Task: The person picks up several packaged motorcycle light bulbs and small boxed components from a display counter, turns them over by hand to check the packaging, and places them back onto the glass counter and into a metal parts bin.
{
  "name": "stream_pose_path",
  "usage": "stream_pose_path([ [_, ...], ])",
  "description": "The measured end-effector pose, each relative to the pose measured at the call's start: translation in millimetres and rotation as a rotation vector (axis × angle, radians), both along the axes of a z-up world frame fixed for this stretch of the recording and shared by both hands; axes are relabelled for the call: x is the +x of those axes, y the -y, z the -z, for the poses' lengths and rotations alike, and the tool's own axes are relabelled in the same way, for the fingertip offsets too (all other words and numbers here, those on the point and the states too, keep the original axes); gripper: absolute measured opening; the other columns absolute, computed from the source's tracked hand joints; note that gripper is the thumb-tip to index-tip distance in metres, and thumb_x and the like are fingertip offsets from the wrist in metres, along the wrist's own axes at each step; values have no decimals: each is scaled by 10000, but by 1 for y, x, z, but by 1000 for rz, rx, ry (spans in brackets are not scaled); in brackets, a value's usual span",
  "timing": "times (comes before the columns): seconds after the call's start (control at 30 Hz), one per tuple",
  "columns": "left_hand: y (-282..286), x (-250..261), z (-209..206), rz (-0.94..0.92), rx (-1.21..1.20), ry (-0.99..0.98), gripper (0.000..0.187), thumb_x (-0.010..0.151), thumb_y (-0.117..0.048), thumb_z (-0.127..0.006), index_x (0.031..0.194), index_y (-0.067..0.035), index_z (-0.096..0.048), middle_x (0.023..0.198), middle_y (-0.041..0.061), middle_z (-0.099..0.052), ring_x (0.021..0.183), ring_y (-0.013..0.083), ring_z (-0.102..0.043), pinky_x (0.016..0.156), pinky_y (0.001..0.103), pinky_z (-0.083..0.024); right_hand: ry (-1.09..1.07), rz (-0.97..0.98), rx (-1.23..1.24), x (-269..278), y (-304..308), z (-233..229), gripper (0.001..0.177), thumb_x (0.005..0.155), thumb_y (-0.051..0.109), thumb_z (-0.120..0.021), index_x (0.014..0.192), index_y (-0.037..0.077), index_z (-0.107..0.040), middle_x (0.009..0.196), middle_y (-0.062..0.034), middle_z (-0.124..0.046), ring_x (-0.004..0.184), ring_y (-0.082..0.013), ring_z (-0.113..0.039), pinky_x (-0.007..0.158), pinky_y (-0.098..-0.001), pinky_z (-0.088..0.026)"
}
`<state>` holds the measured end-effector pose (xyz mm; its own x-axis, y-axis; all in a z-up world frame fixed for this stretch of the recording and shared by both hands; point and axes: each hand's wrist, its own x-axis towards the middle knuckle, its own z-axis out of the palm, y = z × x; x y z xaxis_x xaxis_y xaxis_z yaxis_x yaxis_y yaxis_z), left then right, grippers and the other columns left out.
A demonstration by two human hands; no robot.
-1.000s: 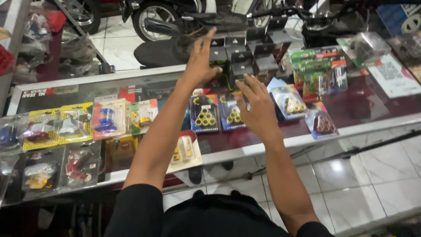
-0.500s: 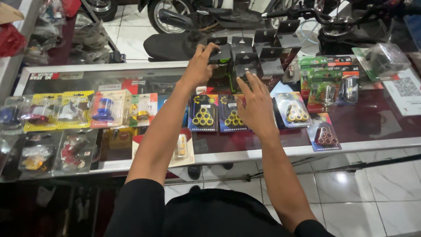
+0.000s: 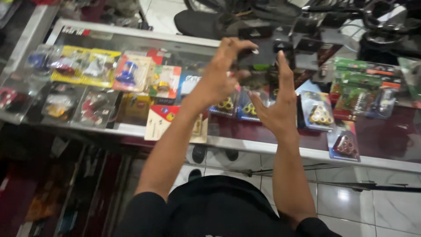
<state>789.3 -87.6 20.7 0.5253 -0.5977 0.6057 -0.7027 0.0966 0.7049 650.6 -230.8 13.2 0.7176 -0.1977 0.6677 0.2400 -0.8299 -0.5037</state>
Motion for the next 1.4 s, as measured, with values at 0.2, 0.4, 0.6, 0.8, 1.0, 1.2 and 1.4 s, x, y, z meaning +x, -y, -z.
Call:
stream_pose_path([
  [0.2,-33,-54,1,-15,-73,-98,605,932,-56,-766,1464,-195,-515,1478,133,-482,1425,340,-515,1219,416,-468,-11,-228,399,-2,-25,22,990,908,-96,-788,1683,68,-193,1537,-173,-525,1331,-233,-628,1110,-358,-578],
  [0.4,-46,-67,25,106,-390,-553,848,983,-290,-741,1613,-122,-199,1495,123,-468,1423,237,-487,1228,385,-404,4,-299,512,-4,-50,41,1014,791,-163,-785,1640,64,-280,1505,-151,-528,1352,-240,-601,1137,-367,-562],
  [0.6,-49,-73,38,61,-395,-894,545,959,-236,-719,1411,-18,-507,1241,100,-633,1161,171,-612,960,337,-544,-40,-259,552,-3,-71,52,968,792,-189,-781,1610,46,-319,1488,-151,-528,1371,-249,-582,1104,-373,-578],
  [0.8,-61,-63,36,80,-378,-768,443,972,-201,-749,1327,3,-581,1209,100,-645,1132,148,-615,981,297,-546,-124,-203,601,-1,-80,54,971,754,-137,-672,1629,44,-292,1409,-143,-586,1282,-254,-631,1087,-378,-557],
  [1.0,-94,-37,22,-74,-328,-817,517,877,-237,-754,1310,-39,-553,1158,82,-657,1025,144,-681,871,288,-581,-230,61,395,6,-113,63,732,802,52,-859,1411,17,-453,1293,-171,-620,1201,-272,-682,1025,-368,-568],
  [1.2,-133,-3,25,-12,-424,-765,370,964,-176,-744,1243,5,-581,1146,104,-674,1055,154,-646,932,310,-572,-250,-75,52,-3,-141,52,778,701,224,-936,1359,27,-570,1298,-178,-605,1219,-374,-598,1032,-437,-508],
  [1.4,-146,8,29,-38,-409,-779,372,947,-149,-733,1258,-5,-586,1135,89,-673,1042,141,-636,932,299,-541,-426,-99,15,3,-156,44,852,616,254,-952,1364,90,-578,1450,-204,-508,1306,-404,-537,1059,-455,-481],
])
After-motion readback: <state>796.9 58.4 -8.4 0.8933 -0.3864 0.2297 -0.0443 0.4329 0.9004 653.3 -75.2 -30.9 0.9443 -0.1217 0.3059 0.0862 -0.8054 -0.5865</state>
